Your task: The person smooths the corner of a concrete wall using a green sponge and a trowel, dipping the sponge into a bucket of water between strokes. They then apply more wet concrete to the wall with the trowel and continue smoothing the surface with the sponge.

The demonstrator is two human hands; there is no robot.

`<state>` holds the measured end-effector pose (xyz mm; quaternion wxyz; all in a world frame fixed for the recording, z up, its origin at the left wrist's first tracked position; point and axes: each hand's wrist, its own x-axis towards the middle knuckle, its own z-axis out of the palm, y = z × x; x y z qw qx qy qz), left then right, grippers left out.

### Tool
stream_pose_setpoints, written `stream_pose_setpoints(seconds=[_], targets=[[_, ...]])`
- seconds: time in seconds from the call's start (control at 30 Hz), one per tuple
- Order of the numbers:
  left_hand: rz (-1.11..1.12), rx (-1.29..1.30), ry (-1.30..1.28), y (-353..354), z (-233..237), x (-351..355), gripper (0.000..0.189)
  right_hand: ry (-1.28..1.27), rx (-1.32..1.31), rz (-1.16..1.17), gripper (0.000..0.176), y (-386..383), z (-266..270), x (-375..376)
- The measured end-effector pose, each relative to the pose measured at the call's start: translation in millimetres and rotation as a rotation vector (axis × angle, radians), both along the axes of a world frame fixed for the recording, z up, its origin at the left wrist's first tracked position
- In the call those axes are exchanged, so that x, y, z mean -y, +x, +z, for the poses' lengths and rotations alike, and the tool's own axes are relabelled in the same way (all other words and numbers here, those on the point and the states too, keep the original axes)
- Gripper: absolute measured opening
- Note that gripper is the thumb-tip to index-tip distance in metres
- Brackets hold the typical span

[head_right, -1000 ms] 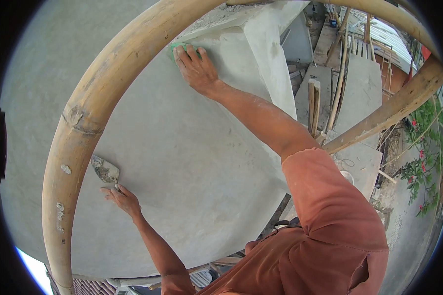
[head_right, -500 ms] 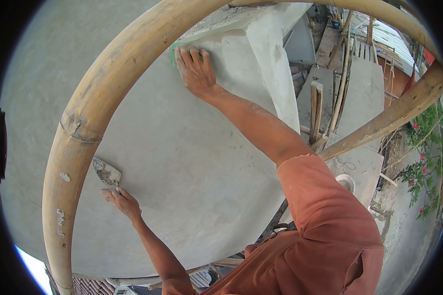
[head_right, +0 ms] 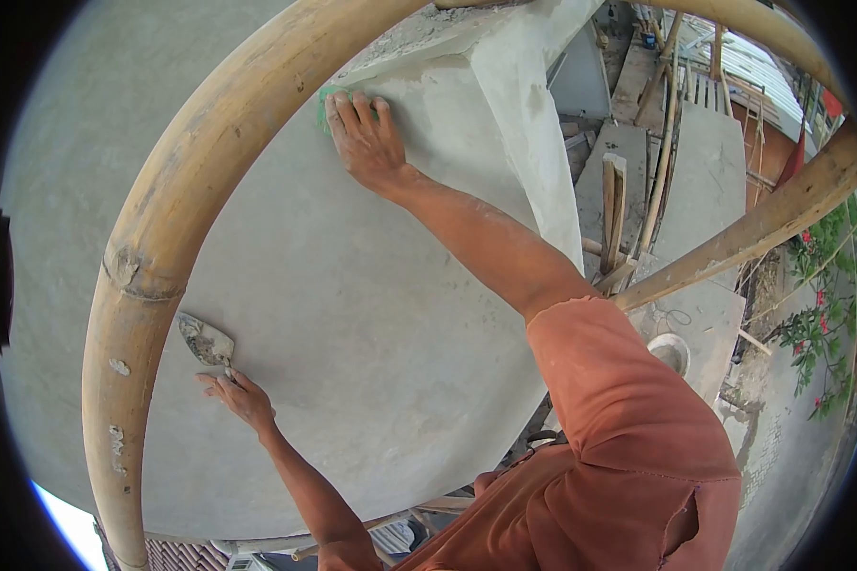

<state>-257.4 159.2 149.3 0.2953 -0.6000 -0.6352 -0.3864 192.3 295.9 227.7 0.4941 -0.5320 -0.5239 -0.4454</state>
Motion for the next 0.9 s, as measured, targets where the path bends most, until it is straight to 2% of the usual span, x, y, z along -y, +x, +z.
stream_pose_setpoints(seconds=[0.2, 0.43, 0.63, 0.7, 0.8, 0.9], targets=[[0.002, 0.012, -0.010, 5.1, 3.5, 2.4, 0.036, -0.104, -0.099, 0.068, 0.048, -15.8, -6.4, -2.4], [0.031, 0.016, -0.044, 2.4, 4.3, 1.9, 0.038, 0.001, -0.050, -0.030, 0.048, -8.9, 2.4, -6.2], [0.013, 0.032, -0.038, 8.1, 8.5, 5.0, 0.037, -0.132, -0.114, 0.062, 0.050, -17.4, -12.5, -4.8], [0.006, -0.005, -0.017, 1.2, 6.5, 3.8, 0.038, 0.021, -0.127, 0.061, 0.051, -13.7, -7.6, 1.3], [0.007, -0.034, -0.006, -4.2, 1.0, -0.8, 0.039, 0.098, -0.163, 0.005, 0.051, -8.2, 4.2, 8.3], [0.027, -0.031, -0.021, -6.2, 1.5, -1.0, 0.041, 0.046, -0.127, 0.011, 0.051, -8.0, -0.8, 2.7]])
